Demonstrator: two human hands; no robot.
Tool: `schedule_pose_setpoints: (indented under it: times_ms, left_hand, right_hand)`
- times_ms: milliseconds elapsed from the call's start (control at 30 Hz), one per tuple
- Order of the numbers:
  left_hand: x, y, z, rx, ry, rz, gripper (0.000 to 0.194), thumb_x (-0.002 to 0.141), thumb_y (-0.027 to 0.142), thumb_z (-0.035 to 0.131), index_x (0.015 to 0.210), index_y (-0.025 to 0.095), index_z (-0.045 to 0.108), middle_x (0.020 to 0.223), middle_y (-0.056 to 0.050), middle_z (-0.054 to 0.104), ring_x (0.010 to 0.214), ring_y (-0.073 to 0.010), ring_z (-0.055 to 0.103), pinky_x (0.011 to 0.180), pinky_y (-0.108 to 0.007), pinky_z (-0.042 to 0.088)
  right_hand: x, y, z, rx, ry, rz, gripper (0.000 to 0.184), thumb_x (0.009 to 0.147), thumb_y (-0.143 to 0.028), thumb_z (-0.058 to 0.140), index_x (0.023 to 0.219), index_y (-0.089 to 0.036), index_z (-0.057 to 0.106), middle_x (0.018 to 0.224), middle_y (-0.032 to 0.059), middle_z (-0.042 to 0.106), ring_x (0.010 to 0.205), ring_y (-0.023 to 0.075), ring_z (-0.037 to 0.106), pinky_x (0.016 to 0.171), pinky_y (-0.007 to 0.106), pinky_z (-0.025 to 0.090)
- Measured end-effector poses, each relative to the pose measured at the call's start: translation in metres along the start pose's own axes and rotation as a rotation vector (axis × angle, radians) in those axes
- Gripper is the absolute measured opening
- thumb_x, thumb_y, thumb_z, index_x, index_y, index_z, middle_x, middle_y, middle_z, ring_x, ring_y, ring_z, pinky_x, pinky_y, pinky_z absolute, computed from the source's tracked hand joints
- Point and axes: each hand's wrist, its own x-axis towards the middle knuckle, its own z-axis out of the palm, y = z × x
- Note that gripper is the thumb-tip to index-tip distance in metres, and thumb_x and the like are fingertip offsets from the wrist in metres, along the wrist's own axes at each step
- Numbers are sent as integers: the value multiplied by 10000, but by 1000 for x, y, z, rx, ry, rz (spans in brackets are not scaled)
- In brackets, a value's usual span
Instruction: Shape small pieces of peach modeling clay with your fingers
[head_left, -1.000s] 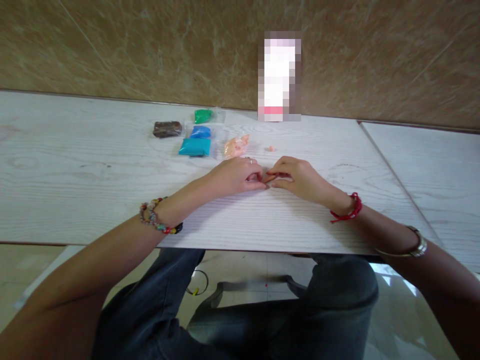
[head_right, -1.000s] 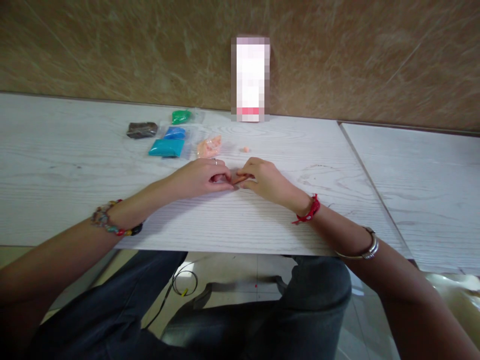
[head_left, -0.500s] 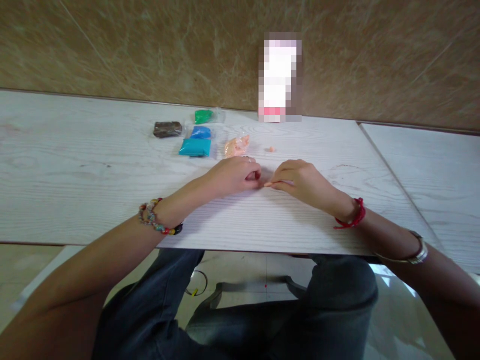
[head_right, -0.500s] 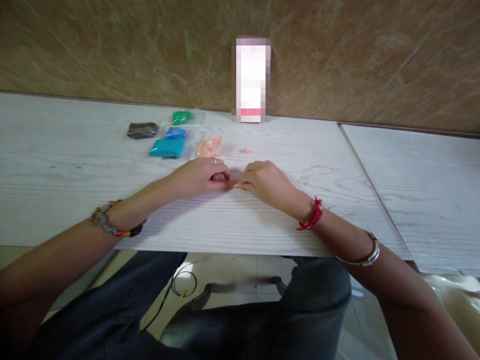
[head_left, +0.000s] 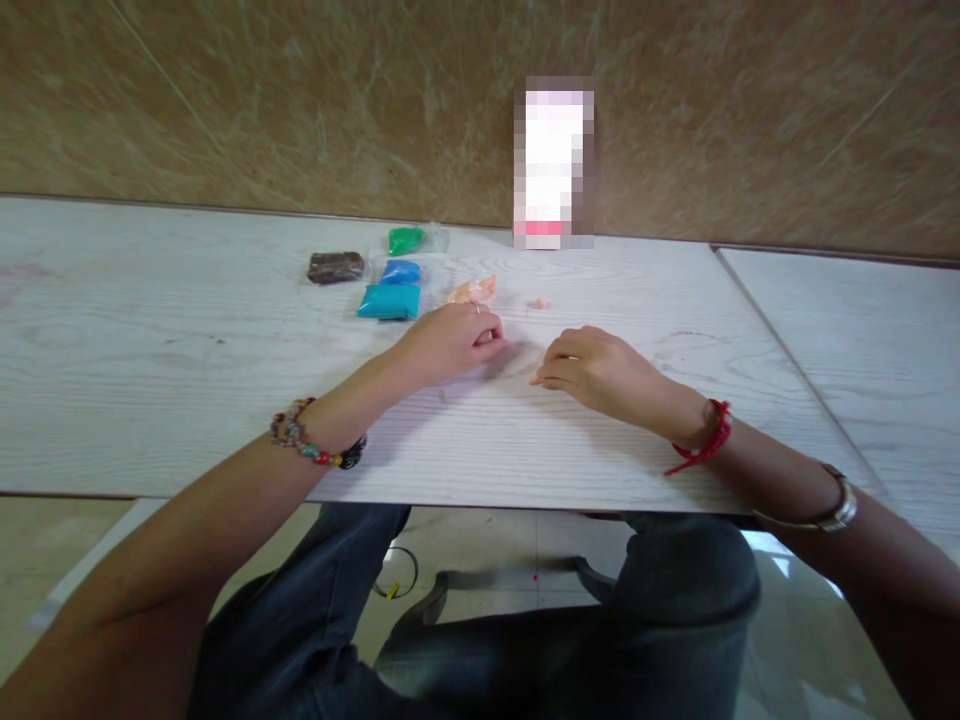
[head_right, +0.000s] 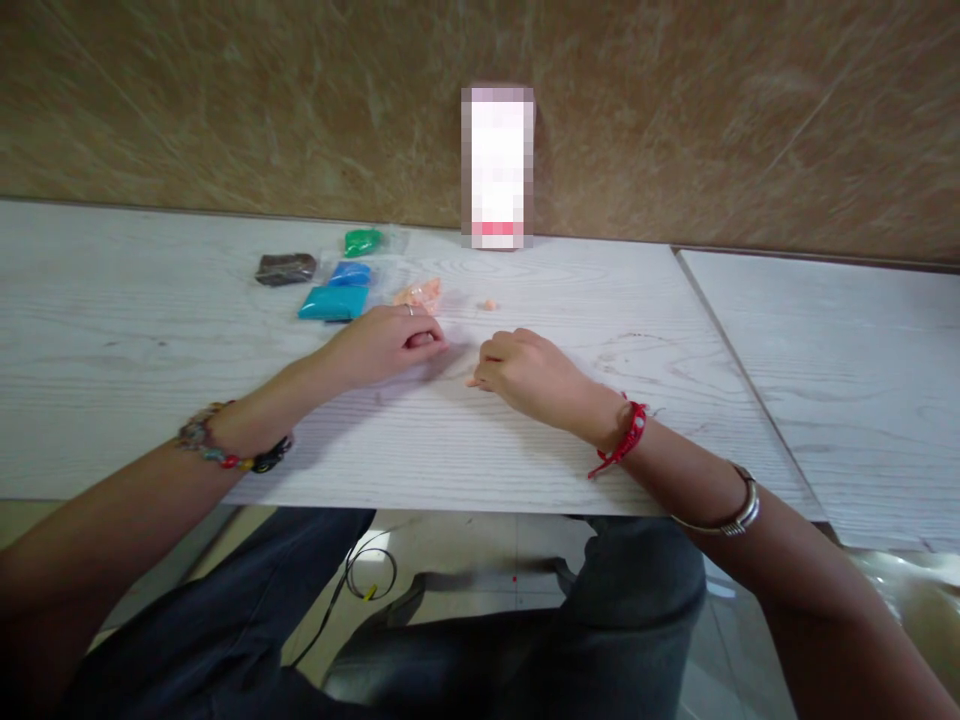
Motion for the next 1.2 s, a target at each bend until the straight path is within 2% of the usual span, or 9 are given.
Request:
schedule_pose_setpoints:
  times_ms: [167,267,400,500,700,833,933,1067,1200]
  left_hand:
    - [-1,0,3,-3,-2,28,269,857,326,443,812,144,635,765,-37,625,739,-142,544,684,-259,383]
    - [-1,0,1,11,75,13,265,862,310,436,910,138,632,902,-67,623,849,-159,551,743,-268,402]
    - [16,-4,-10,92,179,28,273,881,273,406,1009,155,617,1033,-72,586,940,-156,533,814,-268,395]
    - [42,-5,-16,200,90,111,284,882,290,416,1058,174,608,1058,-67,602,997,-181,514,866,-306,358]
    - [74,3,5,266,-25,50,252,869,299,443,971,185,644,1052,-100,623,1003,-249,524,811,-378,329]
    - [72,6,15,291,95,33,208,864,207,423,877,135,618,918,-112,657,919,-250,562,795,-401,329]
    - [66,10,9,123,162,-1,154,846,182,456,900,137,593,865,-77,668,844,-201,585,791,-371,359]
    - [55,21,0,-322,263,-9,110,823,206,528,901,154,584,900,-30,662,801,-111,583,687,-239,407]
    - [44,32,0,-513,293,-38,109,821,228,546,889,157,595,876,-14,665,772,-89,586,611,-205,405]
  right_hand:
    - [4,4,6,200,30,65,219,869,-278,503,882,-145,676,863,82,651,816,156,575,751,280,443]
    - [6,10,3,292,84,115,163,840,-237,542,821,-138,669,826,71,650,781,142,582,725,269,454]
    - [6,28,1,360,366,426,66,760,-196,605,774,-148,648,759,46,654,681,128,577,615,256,452]
    - [5,45,6,473,465,618,128,694,-198,643,812,-153,663,730,38,674,649,136,598,599,266,465]
    - [5,56,17,636,448,654,111,705,-234,598,745,-174,682,758,40,704,684,155,627,664,295,485]
    - [8,53,17,691,429,650,52,661,-195,626,687,-155,646,681,25,675,631,128,601,635,269,476]
    - [9,51,16,712,436,639,61,656,-205,648,680,-150,641,678,25,671,619,121,589,632,265,469]
    - [8,45,12,671,430,598,110,707,-230,634,770,-156,686,734,32,695,649,126,599,636,265,459]
    - [6,35,8,582,465,565,145,740,-239,621,835,-172,707,806,37,707,662,119,593,626,264,448]
